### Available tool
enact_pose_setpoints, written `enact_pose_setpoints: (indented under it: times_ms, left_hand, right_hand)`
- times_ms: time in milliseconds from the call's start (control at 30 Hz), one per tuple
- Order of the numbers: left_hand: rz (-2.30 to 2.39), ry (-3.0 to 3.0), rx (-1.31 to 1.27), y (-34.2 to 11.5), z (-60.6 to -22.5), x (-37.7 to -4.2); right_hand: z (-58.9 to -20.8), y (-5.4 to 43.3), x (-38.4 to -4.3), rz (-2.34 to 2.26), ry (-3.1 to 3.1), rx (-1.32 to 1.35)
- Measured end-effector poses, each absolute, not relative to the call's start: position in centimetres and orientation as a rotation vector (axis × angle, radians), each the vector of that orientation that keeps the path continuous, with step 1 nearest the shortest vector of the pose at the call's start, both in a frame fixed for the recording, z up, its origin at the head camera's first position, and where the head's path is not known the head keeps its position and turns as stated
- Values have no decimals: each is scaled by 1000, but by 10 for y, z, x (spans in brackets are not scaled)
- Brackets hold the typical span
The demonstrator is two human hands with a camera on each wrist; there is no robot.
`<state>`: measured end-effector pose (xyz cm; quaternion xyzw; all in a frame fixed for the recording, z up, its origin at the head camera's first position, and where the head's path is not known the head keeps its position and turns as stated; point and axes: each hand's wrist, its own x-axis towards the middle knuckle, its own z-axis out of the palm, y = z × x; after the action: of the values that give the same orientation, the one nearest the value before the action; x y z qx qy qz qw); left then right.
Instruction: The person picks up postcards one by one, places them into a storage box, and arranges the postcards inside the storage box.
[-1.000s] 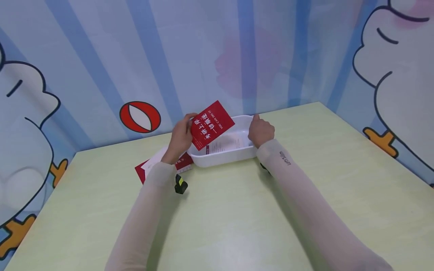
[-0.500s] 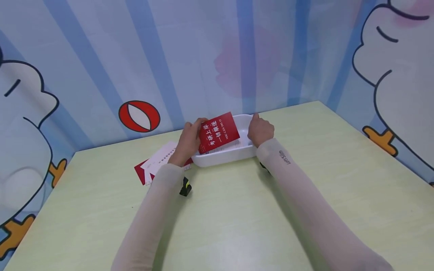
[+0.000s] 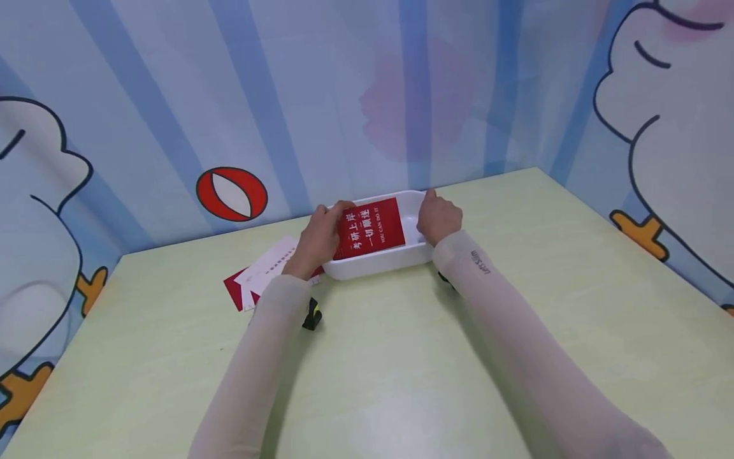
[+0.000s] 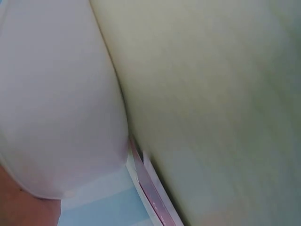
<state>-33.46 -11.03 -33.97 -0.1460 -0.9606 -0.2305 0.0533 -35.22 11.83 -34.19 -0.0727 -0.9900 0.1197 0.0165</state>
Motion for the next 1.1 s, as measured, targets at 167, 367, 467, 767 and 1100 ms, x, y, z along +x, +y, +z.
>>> enact_pose_setpoints:
  times_ms: [167,367,467,767,1100]
  left_hand:
    - [-700,-2954,-459,-108,-338,-336]
    - [-661,-2993,-448,-111,-338,-334]
    - [-640,-3007,-442,-114,-339,-332]
    - [-599,-3038,-434,-112,-342,-332]
    - [-585,-3081,-405,-104,-340,-336]
  right_hand:
    - [-341,119,-353,364,-3065,-256]
    - [-340,114,-353,392,-3078,-251]
    - [-340,110,-351,401,-3082,-249]
    - [-341,111,-347,398,-3072,-247]
    - [-342,116,-347,377,-3057,-254]
